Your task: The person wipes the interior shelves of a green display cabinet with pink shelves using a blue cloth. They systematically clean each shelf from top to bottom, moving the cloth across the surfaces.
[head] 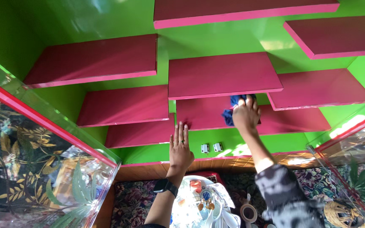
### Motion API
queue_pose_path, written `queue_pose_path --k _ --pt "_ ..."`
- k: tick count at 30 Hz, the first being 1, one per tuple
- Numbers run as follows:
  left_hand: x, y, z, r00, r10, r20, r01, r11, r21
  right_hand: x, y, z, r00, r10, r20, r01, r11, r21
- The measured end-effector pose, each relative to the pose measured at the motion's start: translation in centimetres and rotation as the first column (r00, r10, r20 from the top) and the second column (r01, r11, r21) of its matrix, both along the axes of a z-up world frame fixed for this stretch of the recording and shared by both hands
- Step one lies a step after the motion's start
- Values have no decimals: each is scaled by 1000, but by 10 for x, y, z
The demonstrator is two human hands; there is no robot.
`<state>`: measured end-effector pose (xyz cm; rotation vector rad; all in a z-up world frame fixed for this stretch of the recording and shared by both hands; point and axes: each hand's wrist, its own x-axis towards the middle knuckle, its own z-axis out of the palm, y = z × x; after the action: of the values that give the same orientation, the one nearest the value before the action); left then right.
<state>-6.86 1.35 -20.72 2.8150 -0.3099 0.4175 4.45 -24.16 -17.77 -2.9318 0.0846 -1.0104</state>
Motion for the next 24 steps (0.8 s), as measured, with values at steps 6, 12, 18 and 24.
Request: queue_pose_path --k 6,12,18,24 --pt "1 -6 -1 994 101 -45 -91 981 172 -42 99 1 895 446 22 -446 895 -16" --pt "1 -3 -2 997 2 80 0 1000 -27 -53 43 -1 869 451 -203 -442 893 90" --pt "1 -8 -6 998 61 24 -62 997 35 -72 -46 -72 885 -118 451 -383 367 848" --pt "0 -3 3 998 35 -47 -33 998 52 -20 -22 -111 862 -61 503 -61 -998 -17"
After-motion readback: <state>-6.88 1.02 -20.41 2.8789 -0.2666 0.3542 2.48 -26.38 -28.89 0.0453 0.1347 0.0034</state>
